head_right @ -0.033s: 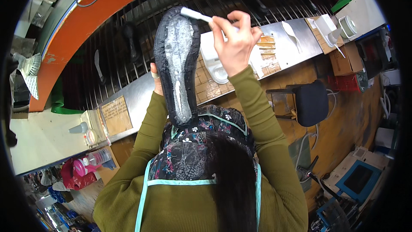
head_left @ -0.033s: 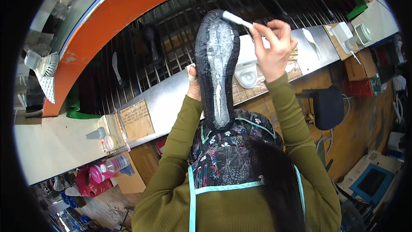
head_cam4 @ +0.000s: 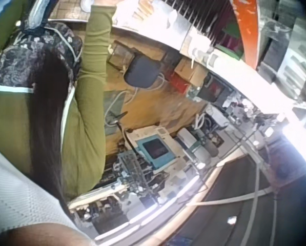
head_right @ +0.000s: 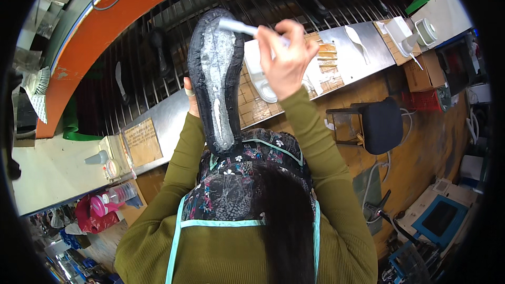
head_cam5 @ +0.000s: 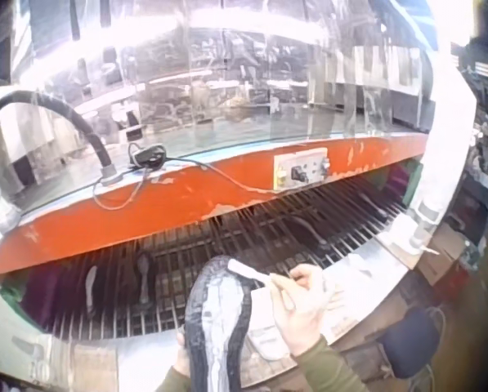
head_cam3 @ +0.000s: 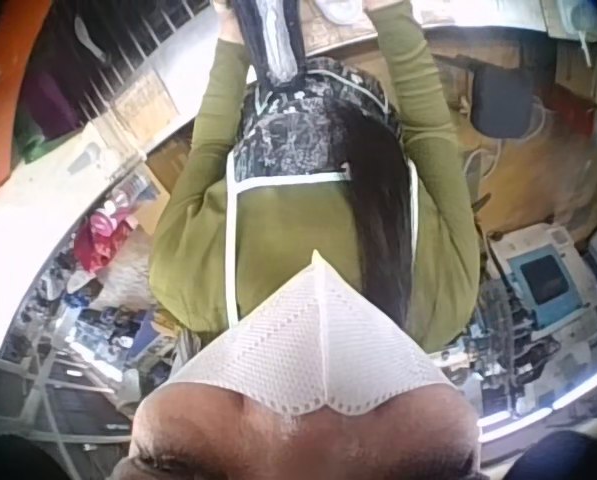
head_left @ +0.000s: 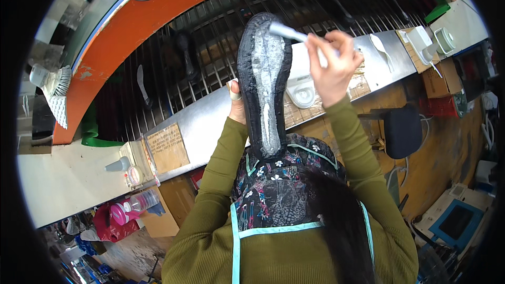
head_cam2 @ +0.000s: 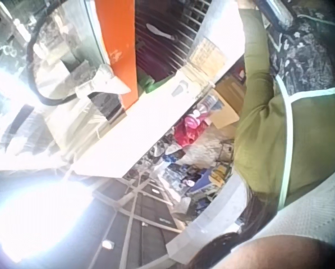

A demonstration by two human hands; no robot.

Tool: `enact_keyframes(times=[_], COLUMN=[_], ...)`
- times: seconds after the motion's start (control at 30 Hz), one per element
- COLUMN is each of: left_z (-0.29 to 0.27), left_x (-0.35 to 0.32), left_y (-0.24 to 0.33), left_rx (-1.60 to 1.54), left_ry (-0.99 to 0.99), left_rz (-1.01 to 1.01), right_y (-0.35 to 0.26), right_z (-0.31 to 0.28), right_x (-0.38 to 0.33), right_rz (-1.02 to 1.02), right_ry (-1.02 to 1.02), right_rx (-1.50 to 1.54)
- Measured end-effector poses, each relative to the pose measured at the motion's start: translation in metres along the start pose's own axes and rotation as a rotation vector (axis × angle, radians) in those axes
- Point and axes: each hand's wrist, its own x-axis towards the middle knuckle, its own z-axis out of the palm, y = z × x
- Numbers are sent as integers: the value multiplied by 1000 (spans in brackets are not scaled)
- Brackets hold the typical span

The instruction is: The person holds a black shoe and uses a small brush to apply a white substance along the sole and side edges. The person repeatedly rotates the shoe to access different areas and continues brushing the same regions multiple times.

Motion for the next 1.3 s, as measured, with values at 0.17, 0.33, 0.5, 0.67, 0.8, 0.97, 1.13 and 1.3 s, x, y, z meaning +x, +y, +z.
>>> enact_keyframes(times=[0.17,0.33,0.5,0.67,0.8,0.97,1.13,1.3], left_z=[-23,-59,-97,-100,-179,-159,-158,-148], left_x=[12,21,31,23,-9,-29,-34,-40], left_y=[-12,-13,2,7,-2,22,33,27], left_rx=[-69,-302,-428,-148,-205,-65,-36,-28], left_ry=[45,59,39,395,356,262,-142,61], left_rz=[17,188,247,379,389,352,370,385], right_y=[-23,38,80,85,192,367,431,450], right_z=[-51,-71,-30,-11,18,40,55,46], right_x=[-61,-106,-154,-131,-98,-67,-61,-54], right_rz=[11,454,198,147,272,347,265,915], right_ry=[-265,-479,-635,-774,-444,-419,-628,-308], right_rx=[115,10,-251,-317,-373,-652,-684,79])
